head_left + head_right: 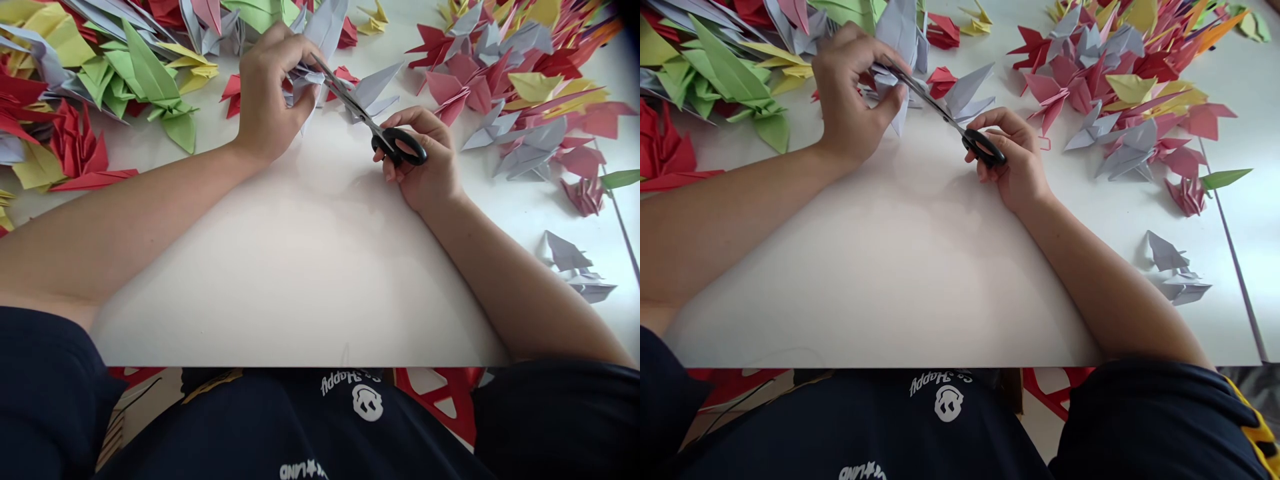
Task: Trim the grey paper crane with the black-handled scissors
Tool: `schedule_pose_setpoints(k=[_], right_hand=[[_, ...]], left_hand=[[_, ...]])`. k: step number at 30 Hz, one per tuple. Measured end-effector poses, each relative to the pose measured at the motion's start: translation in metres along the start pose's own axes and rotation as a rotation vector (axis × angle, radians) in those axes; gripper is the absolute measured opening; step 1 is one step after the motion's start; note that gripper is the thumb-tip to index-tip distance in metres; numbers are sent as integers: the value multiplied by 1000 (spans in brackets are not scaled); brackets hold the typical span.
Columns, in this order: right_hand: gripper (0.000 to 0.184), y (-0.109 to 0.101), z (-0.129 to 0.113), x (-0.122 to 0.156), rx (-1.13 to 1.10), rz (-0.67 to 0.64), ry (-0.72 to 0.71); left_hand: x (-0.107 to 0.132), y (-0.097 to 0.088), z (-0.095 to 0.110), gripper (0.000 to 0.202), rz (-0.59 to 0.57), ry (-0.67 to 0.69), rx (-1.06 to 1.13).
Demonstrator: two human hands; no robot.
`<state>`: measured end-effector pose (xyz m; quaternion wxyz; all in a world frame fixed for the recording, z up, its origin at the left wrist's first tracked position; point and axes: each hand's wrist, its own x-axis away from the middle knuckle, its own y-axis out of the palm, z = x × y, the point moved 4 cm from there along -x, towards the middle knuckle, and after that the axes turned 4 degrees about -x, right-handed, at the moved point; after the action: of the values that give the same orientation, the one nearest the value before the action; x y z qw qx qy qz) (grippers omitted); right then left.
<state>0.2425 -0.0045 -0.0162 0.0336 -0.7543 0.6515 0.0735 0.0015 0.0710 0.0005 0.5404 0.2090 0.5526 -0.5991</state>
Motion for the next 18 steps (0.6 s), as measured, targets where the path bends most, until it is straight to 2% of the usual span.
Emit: schedule_pose_setpoints(k=[10,15,18], right_hand=[[40,2,-1,-1,-10,-22,17],[35,5,-1,1,-29,-31,-8],[34,8,-2,3,-18,-21,-18]], left_hand=[[-1,-1,3,26,32,-4,-34],[-1,-1,5,27,54,24,-8],[-2,-1,4,29,50,-14,-13]])
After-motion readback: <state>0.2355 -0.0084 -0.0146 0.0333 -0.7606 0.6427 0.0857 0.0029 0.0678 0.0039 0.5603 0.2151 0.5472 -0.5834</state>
